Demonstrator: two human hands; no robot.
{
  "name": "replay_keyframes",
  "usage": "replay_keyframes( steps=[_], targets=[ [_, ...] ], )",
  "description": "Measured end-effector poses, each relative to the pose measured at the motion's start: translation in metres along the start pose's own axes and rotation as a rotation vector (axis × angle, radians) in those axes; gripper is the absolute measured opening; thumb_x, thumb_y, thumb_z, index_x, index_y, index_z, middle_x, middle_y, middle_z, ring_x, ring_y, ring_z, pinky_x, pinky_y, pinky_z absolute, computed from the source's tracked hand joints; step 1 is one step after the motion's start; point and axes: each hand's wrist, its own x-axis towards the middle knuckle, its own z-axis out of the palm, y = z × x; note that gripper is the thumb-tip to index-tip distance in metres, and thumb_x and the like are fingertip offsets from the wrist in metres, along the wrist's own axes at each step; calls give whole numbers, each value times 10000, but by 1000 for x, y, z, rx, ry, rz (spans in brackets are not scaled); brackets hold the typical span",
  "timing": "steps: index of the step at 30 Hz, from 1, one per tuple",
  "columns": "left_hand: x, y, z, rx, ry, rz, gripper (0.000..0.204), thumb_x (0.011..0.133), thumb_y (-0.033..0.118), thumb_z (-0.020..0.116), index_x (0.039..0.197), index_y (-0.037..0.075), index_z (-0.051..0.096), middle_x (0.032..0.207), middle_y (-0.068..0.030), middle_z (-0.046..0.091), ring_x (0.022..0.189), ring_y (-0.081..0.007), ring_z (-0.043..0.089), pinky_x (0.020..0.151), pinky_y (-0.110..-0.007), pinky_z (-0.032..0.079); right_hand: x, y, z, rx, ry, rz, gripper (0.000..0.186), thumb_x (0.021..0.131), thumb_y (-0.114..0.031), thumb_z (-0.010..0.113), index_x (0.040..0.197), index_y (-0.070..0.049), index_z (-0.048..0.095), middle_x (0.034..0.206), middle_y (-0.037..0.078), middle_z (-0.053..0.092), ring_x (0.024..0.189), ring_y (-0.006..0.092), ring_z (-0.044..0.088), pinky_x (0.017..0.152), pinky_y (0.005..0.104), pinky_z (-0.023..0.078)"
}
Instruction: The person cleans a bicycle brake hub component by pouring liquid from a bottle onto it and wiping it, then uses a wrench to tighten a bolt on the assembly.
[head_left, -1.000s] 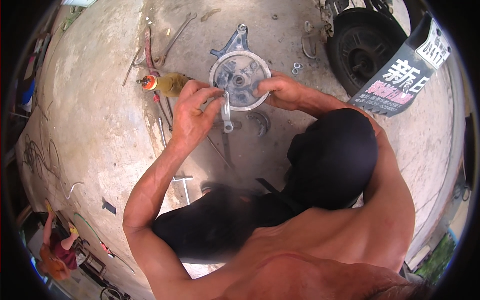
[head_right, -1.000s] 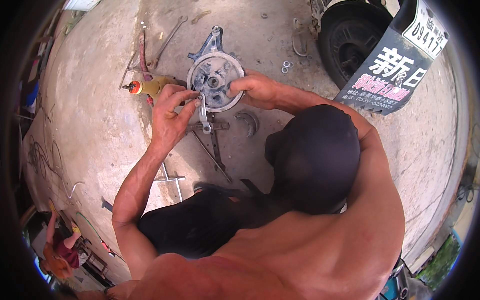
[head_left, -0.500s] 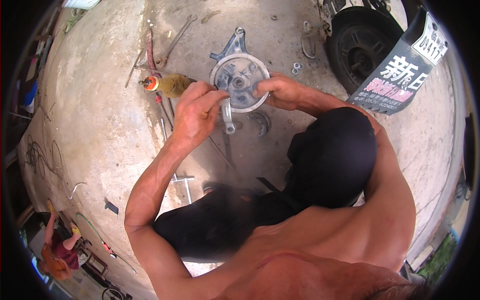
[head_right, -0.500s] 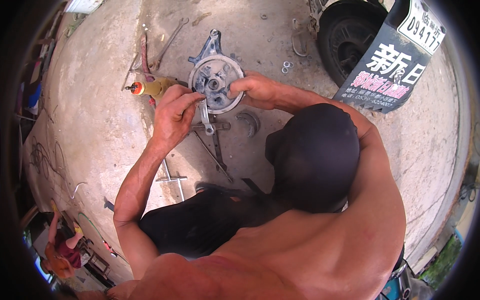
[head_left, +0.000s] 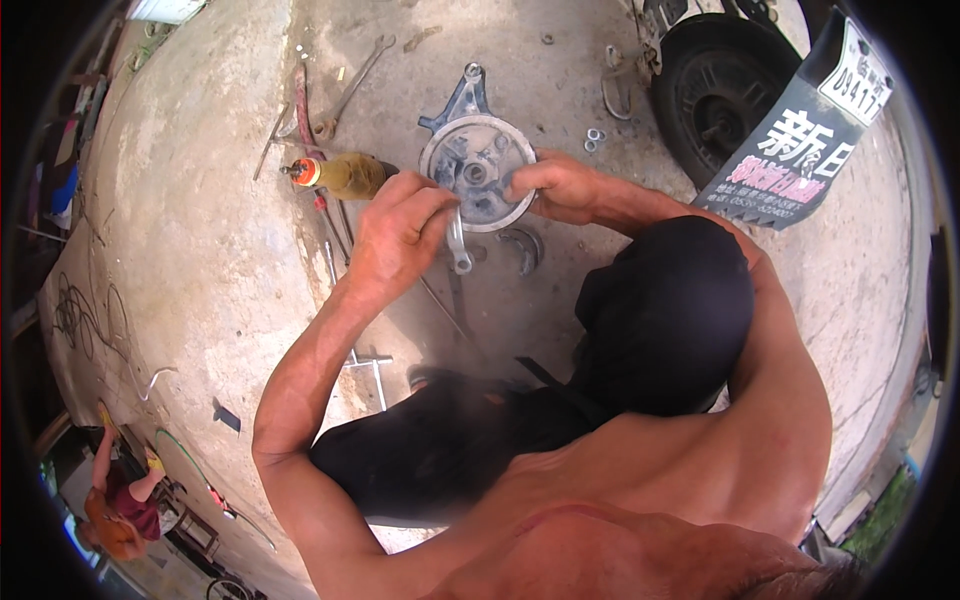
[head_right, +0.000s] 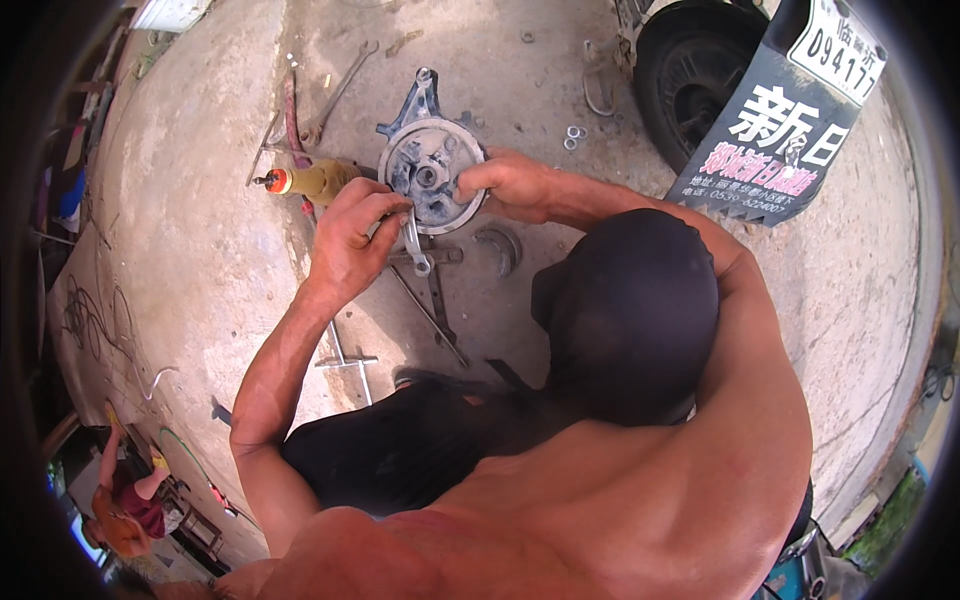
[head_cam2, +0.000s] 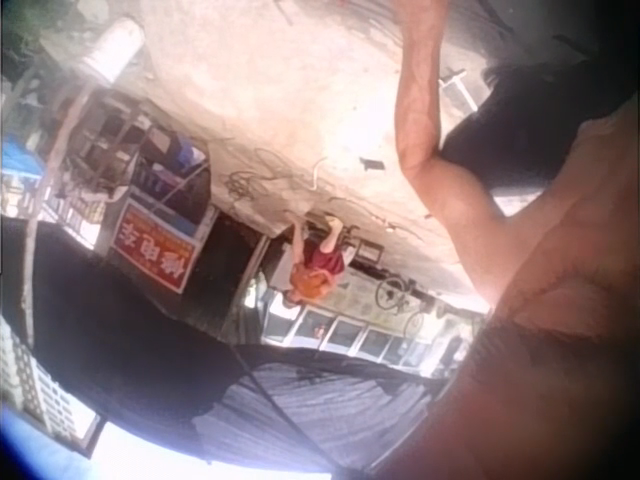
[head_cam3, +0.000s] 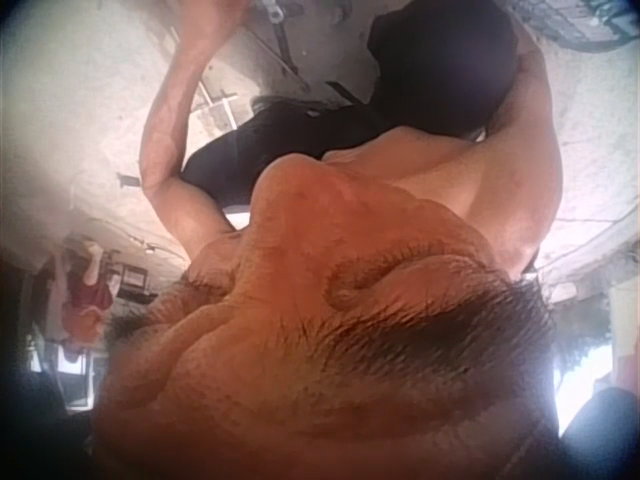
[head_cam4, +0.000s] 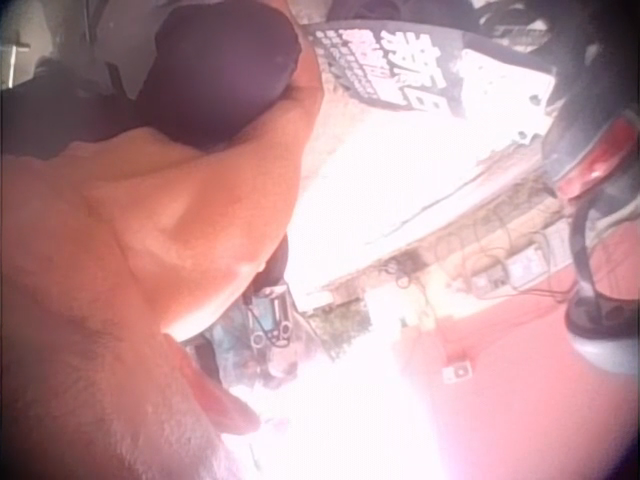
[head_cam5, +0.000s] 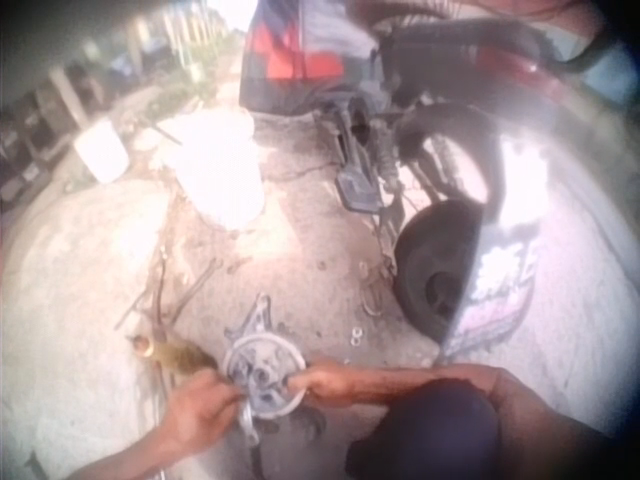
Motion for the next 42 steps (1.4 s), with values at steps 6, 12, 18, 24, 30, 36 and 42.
replay_keyframes(
  steps=[6, 12, 18, 24, 30, 36, 42],
  targets=[
    [-1, -2, 2, 44, -38, 113, 249, 798, -123, 651, 998, 23, 683, 985, -119, 603, 926, -301, 623, 790, -376, 507, 1, 0, 1, -27, 4, 11, 522, 808, 52, 557, 1328, 91, 536, 1267, 161, 643, 1173, 253, 624, 1042, 374, 481],
    [0, 3, 1, -94, -6, 18, 314, 805, -80, 694, 1095, 39, 667, 1032, -118, 610, 944, -264, 638, 798, -341, 525, 3, 1, -2, -31, -32, -3, 544, 797, 55, 552, 1341, 73, 532, 1263, 147, 644, 1163, 242, 626, 1032, 359, 485],
    [-1, 6, 0, -86, 92, -94, 285, 787, -6, 760, 1057, 35, 678, 989, -108, 633, 878, -257, 645, 754, -354, 528, -1, -4, 5, -31, -14, -12, 542, 799, 54, 551, 1340, 76, 531, 1266, 148, 644, 1169, 241, 625, 1035, 366, 483],
    [-2, 0, 4, -21, 31, -152, 173, 828, 11, 757, 987, 22, 690, 883, -92, 626, 793, -217, 642, 706, -327, 516, 2, 1, -3, -18, -2, 12, 525, 804, 52, 550, 1328, 81, 539, 1262, 155, 648, 1166, 244, 627, 1037, 367, 482],
    [-3, -4, 5, -18, -31, -52, 179, 825, -44, 717, 989, 22, 688, 923, -97, 617, 858, -253, 643, 739, -339, 514, 2, 0, -1, -38, 7, 33, 526, 805, 51, 548, 1330, 77, 539, 1262, 152, 648, 1159, 239, 631, 1029, 362, 487],
    [0, 1, 4, -69, 8, -36, 216, 812, -47, 728, 1011, 31, 689, 952, -94, 616, 911, -245, 642, 759, -331, 513, 3, 3, -3, -30, 21, 4, 464, 799, 1, 595, 1260, 53, 605, 1186, 132, 687, 1078, 243, 658, 981, 392, 513],
    [-3, 3, 0, 66, -43, -216, 197, 816, -13, 750, 996, 25, 681, 948, -97, 610, 898, -239, 634, 740, -339, 506, 2, 3, -3, -20, 40, 17, 465, 798, -3, 597, 1260, 44, 607, 1178, 125, 689, 1066, 233, 664, 969, 389, 520]
  ],
)
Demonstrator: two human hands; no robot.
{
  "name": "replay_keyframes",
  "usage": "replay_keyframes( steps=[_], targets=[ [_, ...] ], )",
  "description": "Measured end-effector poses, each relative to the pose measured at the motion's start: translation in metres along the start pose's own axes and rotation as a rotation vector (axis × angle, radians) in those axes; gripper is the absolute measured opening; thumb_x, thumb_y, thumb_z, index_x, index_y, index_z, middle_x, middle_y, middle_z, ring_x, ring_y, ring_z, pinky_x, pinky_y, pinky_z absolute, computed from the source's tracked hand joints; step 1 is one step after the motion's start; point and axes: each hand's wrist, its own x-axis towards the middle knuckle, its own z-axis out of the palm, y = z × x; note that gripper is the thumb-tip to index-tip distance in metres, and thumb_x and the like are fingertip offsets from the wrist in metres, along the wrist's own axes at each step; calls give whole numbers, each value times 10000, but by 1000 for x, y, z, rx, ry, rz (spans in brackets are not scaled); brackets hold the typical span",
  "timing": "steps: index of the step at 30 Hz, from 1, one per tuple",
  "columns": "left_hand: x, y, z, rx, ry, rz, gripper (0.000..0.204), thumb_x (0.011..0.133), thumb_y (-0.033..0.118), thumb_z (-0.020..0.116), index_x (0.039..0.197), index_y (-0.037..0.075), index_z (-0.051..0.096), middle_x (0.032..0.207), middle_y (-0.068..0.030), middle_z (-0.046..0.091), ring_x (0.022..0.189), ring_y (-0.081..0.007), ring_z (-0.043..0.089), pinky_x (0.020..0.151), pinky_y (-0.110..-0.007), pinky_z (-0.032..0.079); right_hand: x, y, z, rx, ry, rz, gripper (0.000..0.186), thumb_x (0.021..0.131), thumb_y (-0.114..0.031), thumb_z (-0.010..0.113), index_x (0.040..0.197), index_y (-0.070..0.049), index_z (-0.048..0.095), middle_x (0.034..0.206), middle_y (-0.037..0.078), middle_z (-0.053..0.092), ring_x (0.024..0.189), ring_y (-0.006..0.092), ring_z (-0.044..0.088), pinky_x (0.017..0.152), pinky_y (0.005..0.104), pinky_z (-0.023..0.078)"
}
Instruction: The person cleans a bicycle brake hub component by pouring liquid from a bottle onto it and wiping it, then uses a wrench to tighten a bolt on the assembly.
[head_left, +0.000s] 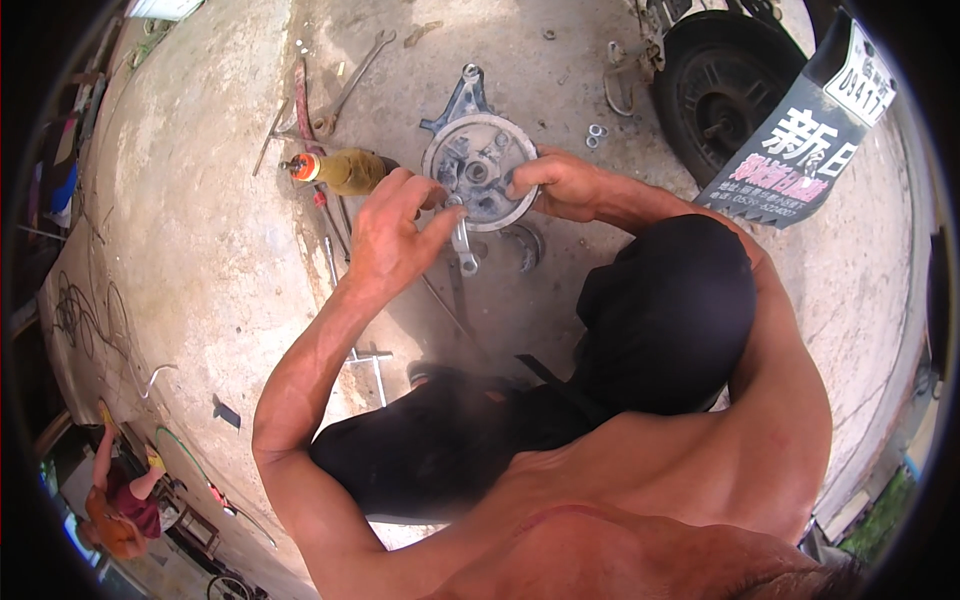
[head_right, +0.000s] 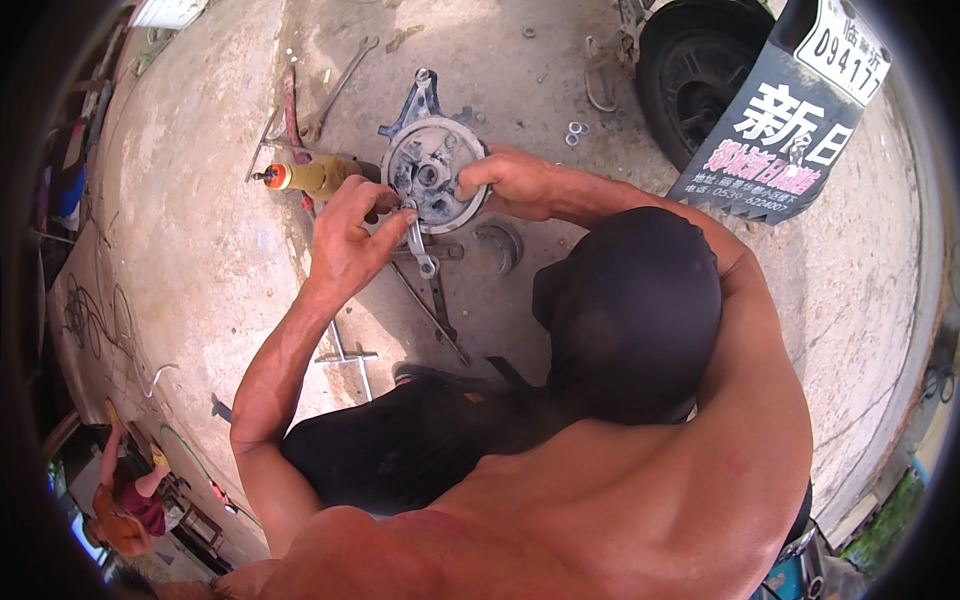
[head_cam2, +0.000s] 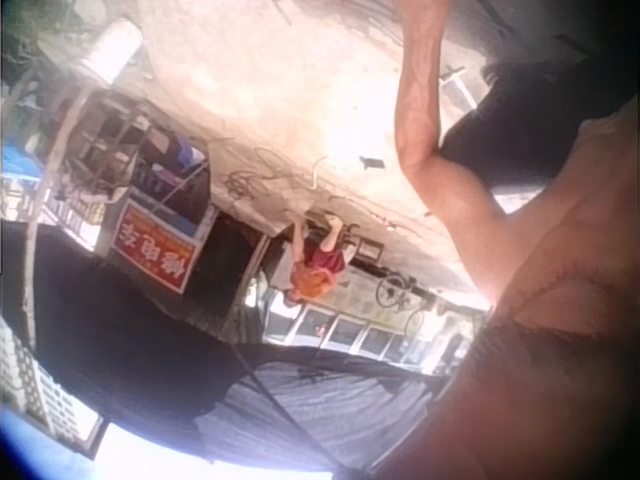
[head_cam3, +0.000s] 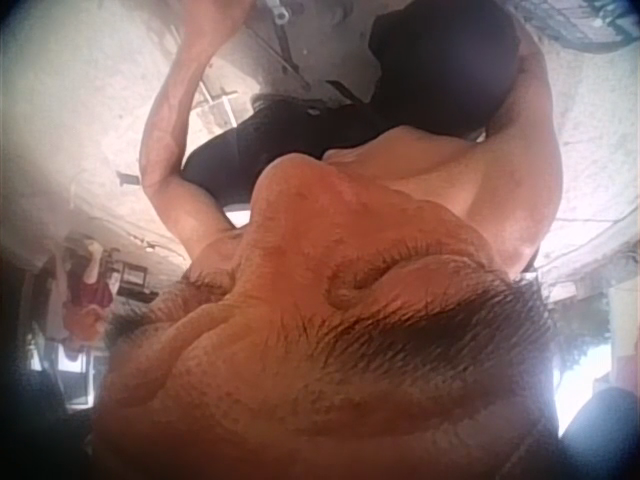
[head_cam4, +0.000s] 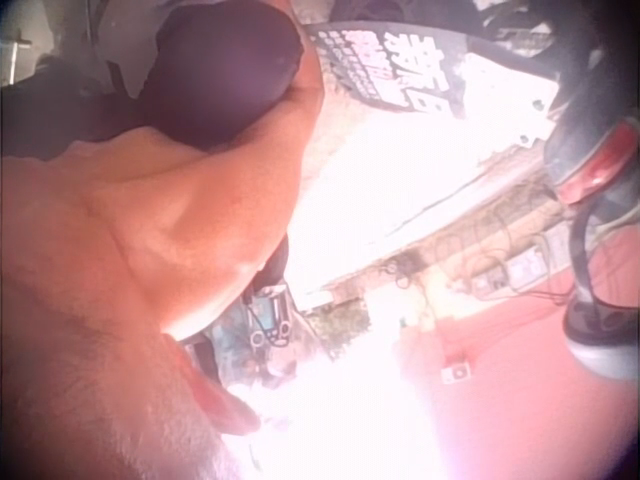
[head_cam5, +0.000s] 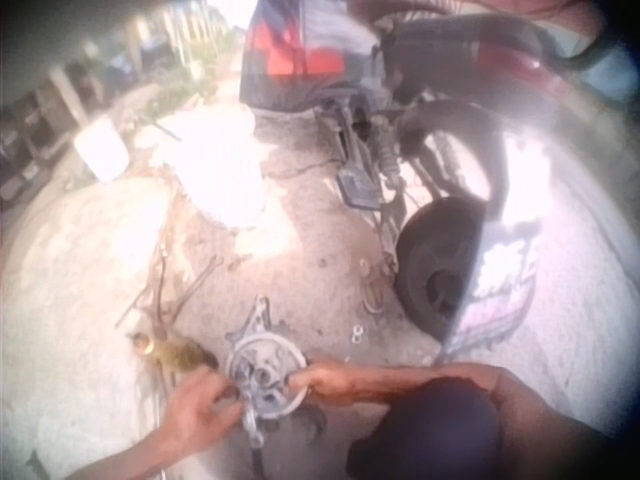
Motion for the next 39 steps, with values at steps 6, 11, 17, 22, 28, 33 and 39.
replay_keyframes(
  steps=[6, 11, 17, 22, 28, 33, 39],
  targets=[
    [0, -8, 4, -31, 17, 251, 192, 827, 10, 751, 1006, 31, 686, 956, -103, 613, 883, -246, 632, 747, -342, 506, 3, 1, -1, -14, -46, 27, 563, 793, 41, 557, 1353, 75, 514, 1278, 151, 642, 1172, 253, 624, 1037, 372, 486],
    [-1, -2, 1, -116, 49, 95, 402, 808, 93, 795, 1178, 48, 646, 1074, -110, 610, 989, -257, 627, 832, -358, 513, 0, -6, 8, -21, -37, -9, 480, 825, -35, 569, 1299, 37, 564, 1213, 121, 667, 1109, 227, 642, 979, 372, 496],
    [1, -3, 6, -139, -7, -62, 712, 830, 192, 796, 1429, 17, 452, 1238, -136, 562, 1176, -269, 572, 970, -374, 500, 7, -41, 37, -317, 48, 85, 450, 895, -350, 632, 1203, -21, 629, 1127, 103, 693, 981, 180, 644, 826, 344, 462],
    [4, -3, -5, -670, -8, -227, 611, 887, 149, 724, 1411, -10, 454, 1288, -140, 600, 1129, -212, 608, 1010, -373, 497, 2, -70, 59, -560, -94, 69, 702, 893, -608, 589, 1258, -8, 607, 1182, 169, 662, 1054, 262, 654, 886, 388, 466],
    [-2, -14, -10, -1141, 43, -314, 448, 965, 130, 622, 1374, -2, 497, 1241, -116, 628, 1125, -204, 609, 992, -379, 488, -4, -69, 64, -538, -150, -80, 690, 884, -521, 675, 1297, 24, 589, 1199, 160, 667, 1064, 242, 672, 887, 354, 490],
    [7, -8, -6, -1197, 40, -214, 445, 970, 64, 592, 1392, -6, 470, 1249, -111, 626, 1133, -208, 610, 959, -361, 487, 1, -61, 63, -777, -29, -174, 422, 939, -332, 668, 1179, 15, 640, 1020, 81, 726, 885, 165, 693, 791, 320, 529],
    [10, -9, 5, -1127, 42, -206, 507, 937, -41, 588, 1417, -24, 425, 1287, -121, 609, 1161, -204, 611, 986, -343, 490, 8, -54, 57, -844, 16, -276, 321, 998, -278, 591, 1123, 12, 646, 947, 85, 703, 833, 148, 657, 777, 320, 530]
  ],
)
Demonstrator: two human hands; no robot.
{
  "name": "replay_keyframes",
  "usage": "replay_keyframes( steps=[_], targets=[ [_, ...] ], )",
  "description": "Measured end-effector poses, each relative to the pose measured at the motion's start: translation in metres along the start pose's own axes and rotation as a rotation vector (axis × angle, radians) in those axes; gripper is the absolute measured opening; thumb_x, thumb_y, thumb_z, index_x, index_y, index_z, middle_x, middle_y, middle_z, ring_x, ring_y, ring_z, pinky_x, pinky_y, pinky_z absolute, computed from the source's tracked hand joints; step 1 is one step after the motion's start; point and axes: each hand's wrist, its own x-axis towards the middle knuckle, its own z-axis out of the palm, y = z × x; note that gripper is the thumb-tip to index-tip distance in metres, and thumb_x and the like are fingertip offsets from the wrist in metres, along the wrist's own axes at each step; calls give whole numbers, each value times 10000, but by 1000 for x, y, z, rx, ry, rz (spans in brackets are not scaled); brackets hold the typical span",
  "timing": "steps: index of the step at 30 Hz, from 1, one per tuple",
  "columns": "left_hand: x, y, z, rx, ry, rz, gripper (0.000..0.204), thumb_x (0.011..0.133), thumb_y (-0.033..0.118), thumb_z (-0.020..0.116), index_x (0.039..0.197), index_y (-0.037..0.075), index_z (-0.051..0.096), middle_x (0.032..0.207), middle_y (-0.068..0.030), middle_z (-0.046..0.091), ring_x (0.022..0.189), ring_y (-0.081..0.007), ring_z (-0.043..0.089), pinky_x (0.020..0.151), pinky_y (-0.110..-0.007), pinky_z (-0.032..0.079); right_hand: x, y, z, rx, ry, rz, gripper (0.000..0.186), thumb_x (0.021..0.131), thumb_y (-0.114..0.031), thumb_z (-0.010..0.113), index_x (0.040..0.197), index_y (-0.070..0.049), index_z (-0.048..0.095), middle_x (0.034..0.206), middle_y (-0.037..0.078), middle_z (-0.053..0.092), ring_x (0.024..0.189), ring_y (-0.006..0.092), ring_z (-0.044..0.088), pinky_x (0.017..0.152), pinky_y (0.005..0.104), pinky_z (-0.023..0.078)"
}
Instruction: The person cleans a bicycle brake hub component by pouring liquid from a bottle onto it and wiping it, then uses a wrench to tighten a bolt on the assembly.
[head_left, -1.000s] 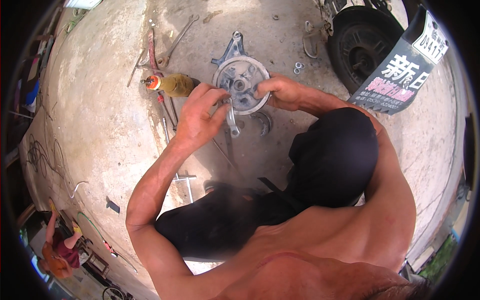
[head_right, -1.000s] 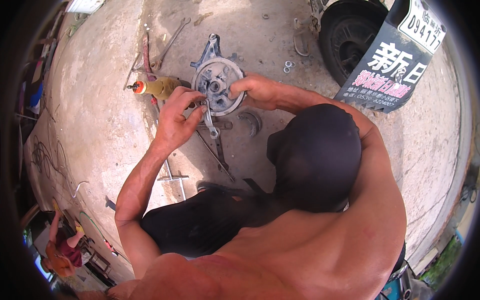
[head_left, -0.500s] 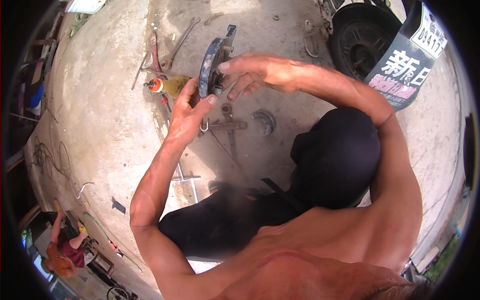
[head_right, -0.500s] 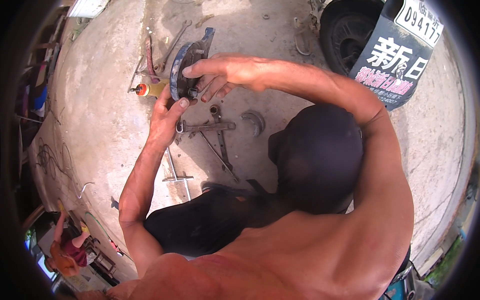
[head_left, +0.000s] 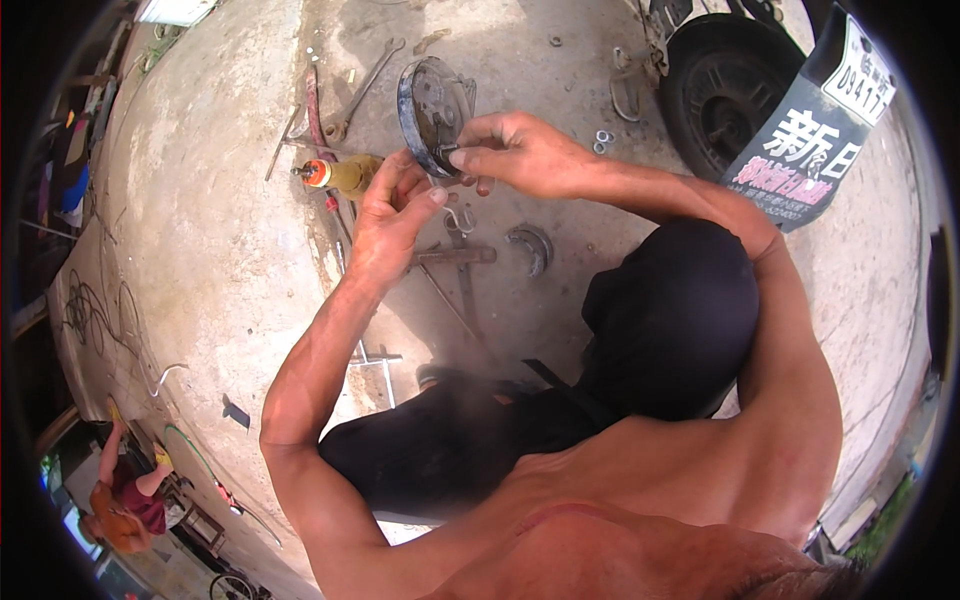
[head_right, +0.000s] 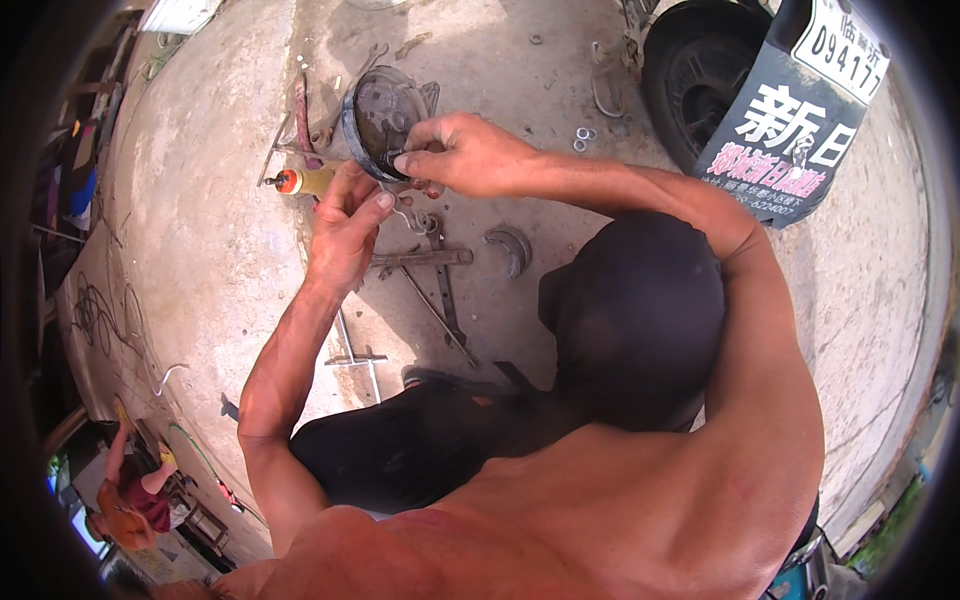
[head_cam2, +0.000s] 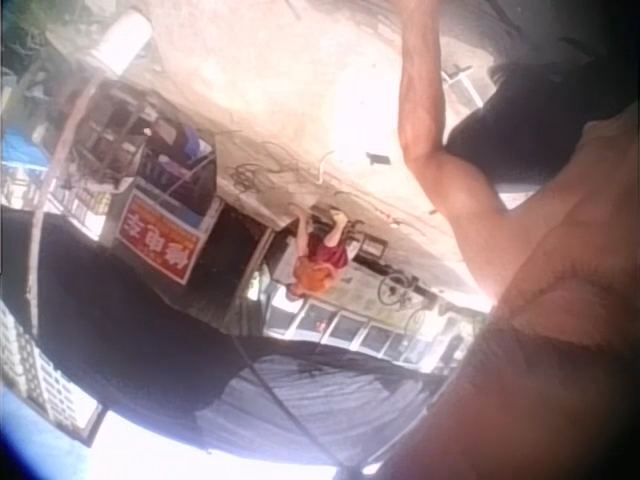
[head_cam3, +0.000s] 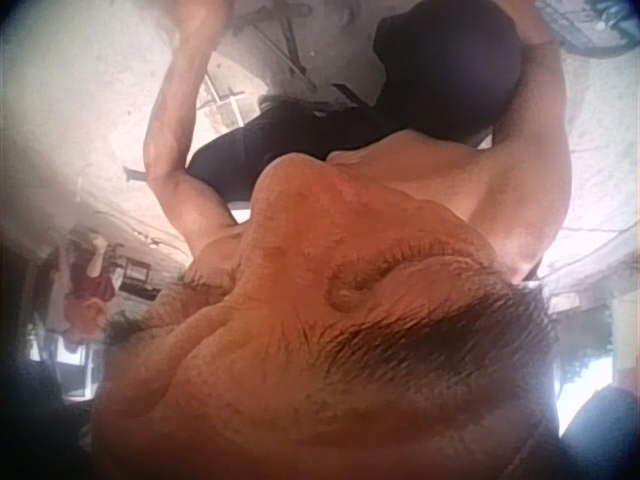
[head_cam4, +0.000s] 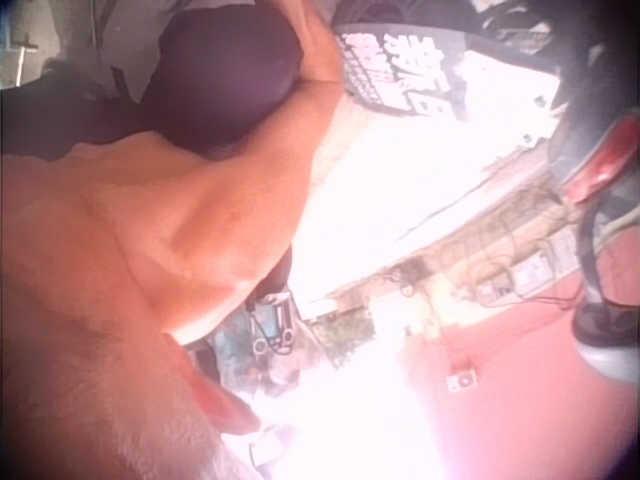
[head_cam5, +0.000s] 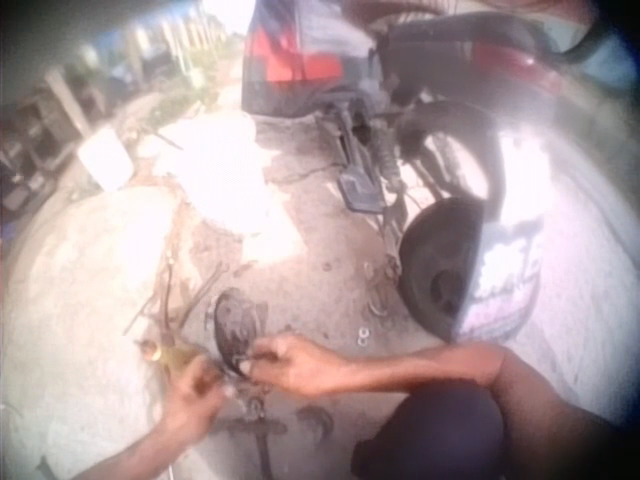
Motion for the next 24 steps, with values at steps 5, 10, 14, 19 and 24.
replay_keyframes(
  steps=[5, 10, 14, 19, 24],
  targets=[
    [-1, 1, 5, -9, -13, 8, 544, 913, -96, 581, 1426, -28, 412, 1321, -129, 591, 1192, -207, 609, 999, -333, 493, 2, 5, 0, -212, 39, -41, 317, 1020, -308, 558, 1065, -9, 653, 911, 77, 699, 790, 147, 649, 730, 323, 536],
    [2, 0, 5, 58, -23, 20, 563, 910, -108, 571, 1442, -24, 404, 1342, -135, 578, 1191, -198, 612, 989, -322, 496, 1, 5, -1, -28, 32, -28, 318, 1026, -314, 543, 1031, -14, 651, 896, 65, 698, 754, 136, 623, 690, 318, 527],
    [-1, 0, 3, 238, 20, 31, 564, 926, -101, 563, 1456, -29, 386, 1357, -136, 574, 1197, -201, 610, 992, -318, 493, 6, 13, 1, 33, -1, -31, 304, 1031, -290, 531, 1076, -13, 647, 905, 62, 696, 776, 128, 618, 697, 304, 521],
    [-6, 8, 4, 483, 40, 128, 550, 929, -98, 567, 1451, -25, 410, 1319, -132, 591, 1180, -199, 616, 1001, -320, 490, 5, 15, 1, -221, 48, -119, 311, 1029, -286, 533, 1114, -11, 651, 909, 49, 692, 815, 135, 621, 743, 312, 519],
    [-11, 26, 9, 994, -2, 389, 578, 876, -47, 652, 1422, 29, 481, 1191, -138, 609, 1107, -230, 629, 945, -375, 504, -1, 25, 5, 70, 11, -172, 279, 1046, -237, 532, 1165, -18, 658, 979, 43, 685, 938, 144, 615, 842, 325, 502]
  ],
)
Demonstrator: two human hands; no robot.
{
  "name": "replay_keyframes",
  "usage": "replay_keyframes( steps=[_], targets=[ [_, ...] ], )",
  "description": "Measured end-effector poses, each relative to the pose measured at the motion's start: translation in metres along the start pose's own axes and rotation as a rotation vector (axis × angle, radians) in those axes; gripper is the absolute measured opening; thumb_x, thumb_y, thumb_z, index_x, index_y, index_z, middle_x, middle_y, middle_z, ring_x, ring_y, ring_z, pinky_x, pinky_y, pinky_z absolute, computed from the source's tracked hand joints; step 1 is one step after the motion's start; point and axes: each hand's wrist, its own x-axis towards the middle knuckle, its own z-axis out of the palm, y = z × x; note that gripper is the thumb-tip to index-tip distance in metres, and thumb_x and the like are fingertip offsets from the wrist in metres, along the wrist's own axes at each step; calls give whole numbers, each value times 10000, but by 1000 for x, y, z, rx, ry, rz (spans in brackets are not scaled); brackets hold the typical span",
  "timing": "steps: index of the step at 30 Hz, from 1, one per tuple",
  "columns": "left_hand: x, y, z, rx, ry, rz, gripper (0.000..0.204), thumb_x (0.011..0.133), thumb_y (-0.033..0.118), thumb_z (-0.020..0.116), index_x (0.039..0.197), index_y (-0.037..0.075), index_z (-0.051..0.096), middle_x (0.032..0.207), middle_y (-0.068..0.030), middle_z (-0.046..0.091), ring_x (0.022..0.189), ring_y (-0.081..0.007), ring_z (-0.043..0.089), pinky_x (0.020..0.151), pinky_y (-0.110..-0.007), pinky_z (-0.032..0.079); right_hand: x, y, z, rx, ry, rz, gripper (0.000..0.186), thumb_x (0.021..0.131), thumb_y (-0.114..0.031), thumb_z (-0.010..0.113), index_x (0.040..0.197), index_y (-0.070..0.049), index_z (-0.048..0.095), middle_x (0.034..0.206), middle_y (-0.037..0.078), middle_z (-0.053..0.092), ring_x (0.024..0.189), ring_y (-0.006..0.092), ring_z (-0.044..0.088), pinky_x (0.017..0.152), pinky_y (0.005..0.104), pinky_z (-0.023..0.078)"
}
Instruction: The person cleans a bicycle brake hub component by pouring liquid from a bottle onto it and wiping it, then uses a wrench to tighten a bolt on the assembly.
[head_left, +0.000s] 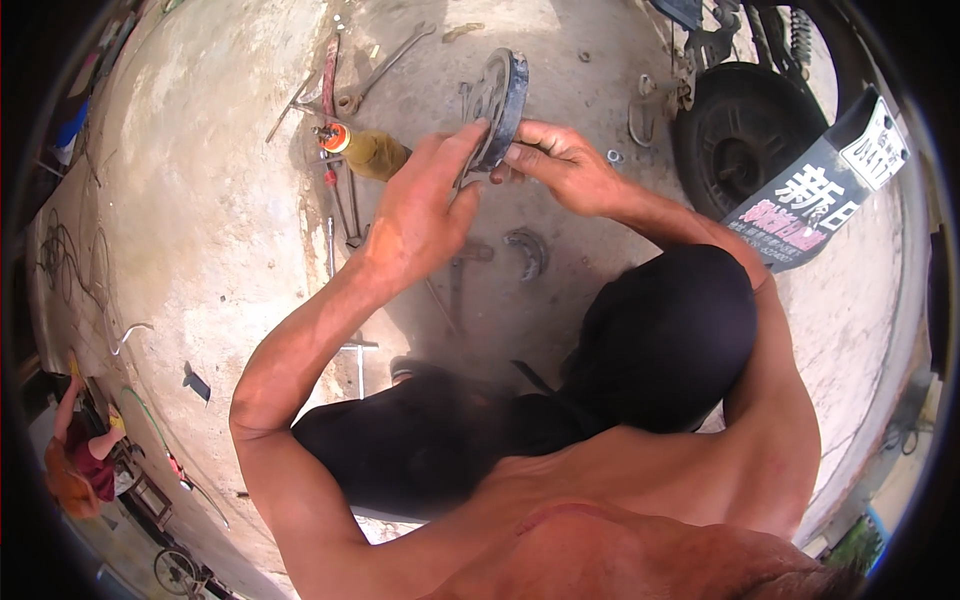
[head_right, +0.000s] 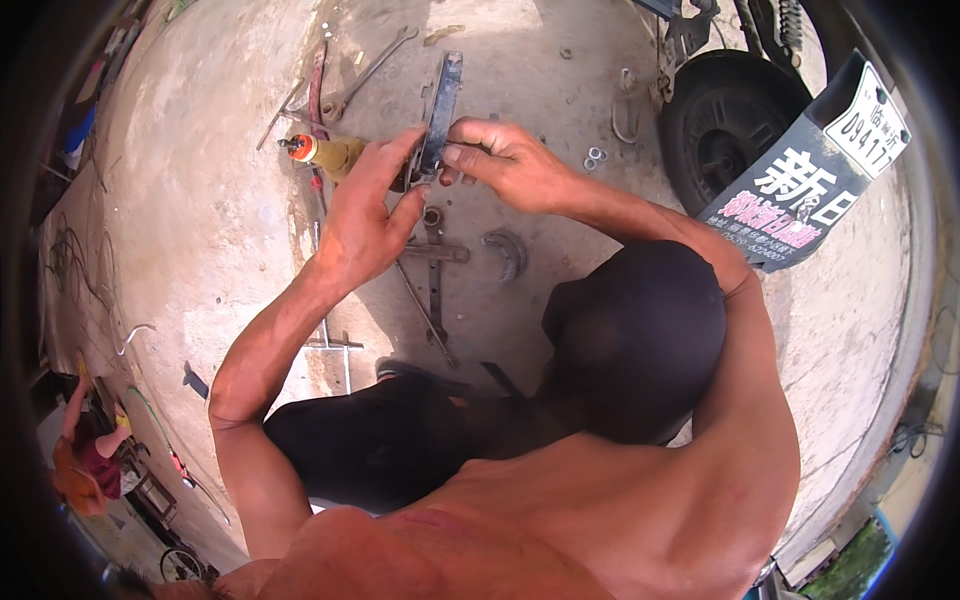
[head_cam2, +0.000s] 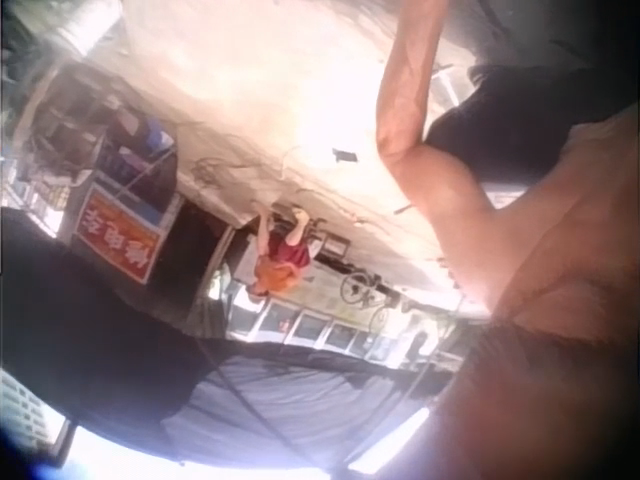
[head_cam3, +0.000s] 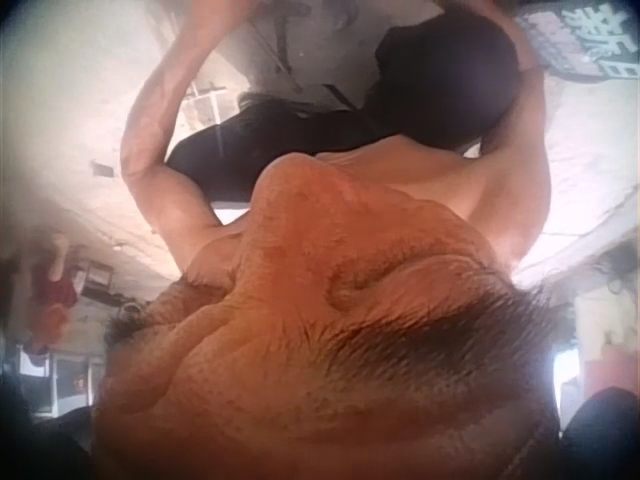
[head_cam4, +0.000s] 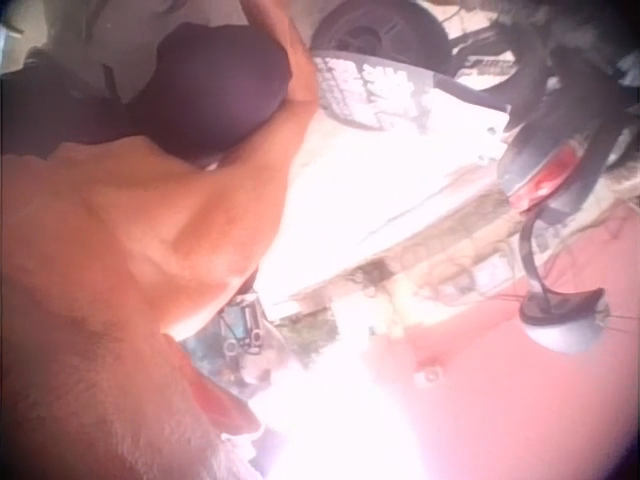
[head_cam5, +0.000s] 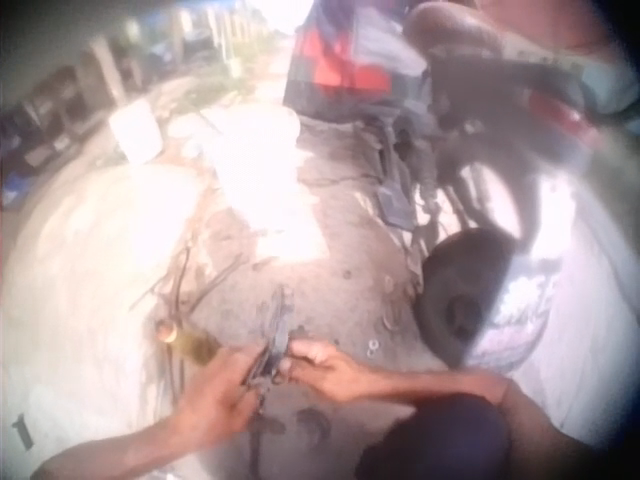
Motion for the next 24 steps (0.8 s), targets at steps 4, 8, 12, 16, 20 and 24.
replay_keyframes(
  steps=[4, 8, 12, 16, 20, 24],
  targets=[
    [0, 20, -15, -7, -29, 73, 573, 847, -5, 660, 1396, 24, 500, 1204, -226, 593, 1096, -394, 621, 900, -416, 522, -8, 1, -3, 29, -26, -52, 276, 1054, -222, 536, 1200, -19, 653, 1004, 48, 682, 968, 143, 610, 878, 331, 500],
    [-3, 28, -26, -181, 48, -43, 528, 860, 56, 709, 1355, 14, 531, 1105, -204, 633, 995, -343, 649, 853, -375, 522, -10, -6, -6, 61, -75, -122, 275, 1056, -214, 538, 1213, -20, 651, 1045, 61, 685, 998, 149, 615, 919, 342, 504],
    [-1, 20, -34, -164, 115, -25, 329, 876, 74, 728, 1185, -2, 646, 975, -151, 657, 901, -256, 648, 791, -319, 515, -9, -9, -7, 13, -123, -160, 273, 1059, -202, 533, 1223, -20, 653, 1085, 69, 686, 1028, 156, 615, 946, 344, 499],
    [2, 17, -34, -155, 119, 42, 193, 878, 45, 714, 1062, -4, 684, 922, -128, 652, 865, -234, 650, 760, -315, 517, -11, -11, 0, -65, -112, -181, 277, 1054, -208, 544, 1229, -22, 652, 1102, 69, 688, 1046, 165, 615, 950, 344, 495],
    [1, 16, -29, -135, 97, 64, 160, 863, 11, 718, 1018, -3, 678, 870, -112, 641, 803, -226, 649, 711, -326, 511, -9, -8, 1, -188, -90, -269, 295, 1048, -230, 553, 1241, -27, 645, 1117, 91, 690, 1050, 204, 627, 948, 354, 493],
    [5, 19, -21, -214, 52, -21, 168, 860, -13, 714, 1019, -11, 656, 872, -106, 641, 811, -219, 645, 721, -327, 506, -12, -10, -8, -237, -114, -314, 295, 1052, -227, 535, 1241, -27, 642, 1091, 105, 682, 1019, 225, 632, 938, 366, 491]
  ],
)
